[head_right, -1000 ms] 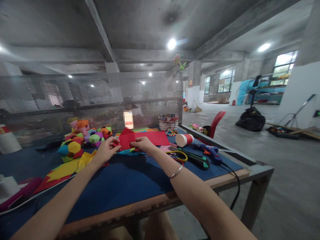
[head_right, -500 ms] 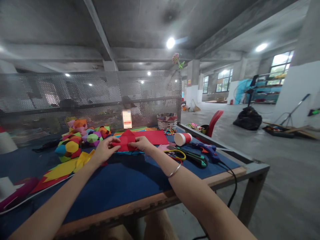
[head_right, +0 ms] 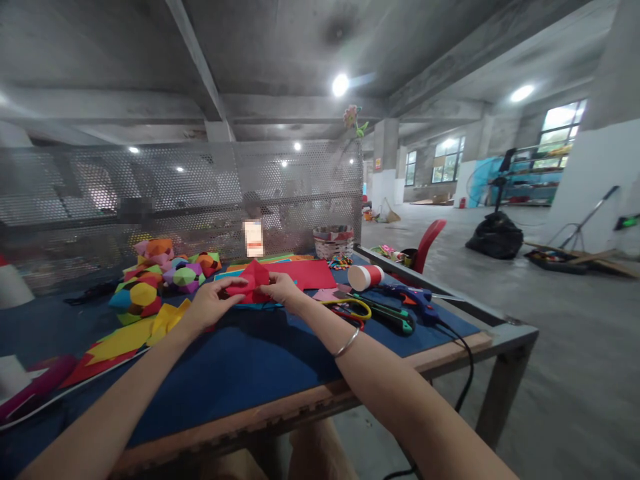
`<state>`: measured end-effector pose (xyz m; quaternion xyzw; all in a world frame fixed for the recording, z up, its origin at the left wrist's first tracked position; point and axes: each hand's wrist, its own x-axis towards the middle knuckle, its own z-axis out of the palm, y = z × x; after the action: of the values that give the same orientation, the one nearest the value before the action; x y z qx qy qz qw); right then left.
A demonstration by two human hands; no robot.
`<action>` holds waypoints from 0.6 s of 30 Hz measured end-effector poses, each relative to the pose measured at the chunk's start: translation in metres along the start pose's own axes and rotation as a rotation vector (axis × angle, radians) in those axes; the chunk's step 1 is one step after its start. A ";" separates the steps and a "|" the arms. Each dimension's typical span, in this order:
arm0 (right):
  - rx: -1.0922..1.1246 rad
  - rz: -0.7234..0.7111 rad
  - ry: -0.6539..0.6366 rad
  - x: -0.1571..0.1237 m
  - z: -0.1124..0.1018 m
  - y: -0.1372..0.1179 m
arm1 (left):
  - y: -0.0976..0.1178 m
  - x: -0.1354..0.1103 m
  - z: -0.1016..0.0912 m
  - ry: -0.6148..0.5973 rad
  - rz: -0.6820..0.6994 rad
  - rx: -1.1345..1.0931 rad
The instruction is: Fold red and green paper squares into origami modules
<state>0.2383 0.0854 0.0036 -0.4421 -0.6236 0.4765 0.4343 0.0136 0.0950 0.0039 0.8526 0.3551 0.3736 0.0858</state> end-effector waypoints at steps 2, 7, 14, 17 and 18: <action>-0.023 0.017 -0.014 -0.002 0.000 -0.001 | 0.004 0.000 -0.001 -0.029 0.017 0.013; -0.068 0.032 -0.038 -0.005 0.000 -0.003 | 0.003 0.000 -0.002 -0.050 0.021 0.051; -0.103 0.036 -0.021 -0.004 0.002 -0.003 | -0.002 -0.002 0.002 0.001 0.026 0.109; -0.103 0.020 -0.010 -0.005 0.003 -0.004 | -0.002 -0.003 0.003 0.034 0.034 0.134; -0.102 0.012 -0.008 -0.005 0.003 -0.004 | -0.001 -0.003 0.003 0.046 0.037 0.142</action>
<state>0.2357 0.0789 0.0063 -0.4655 -0.6461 0.4484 0.4059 0.0135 0.0944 -0.0004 0.8542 0.3669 0.3683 0.0100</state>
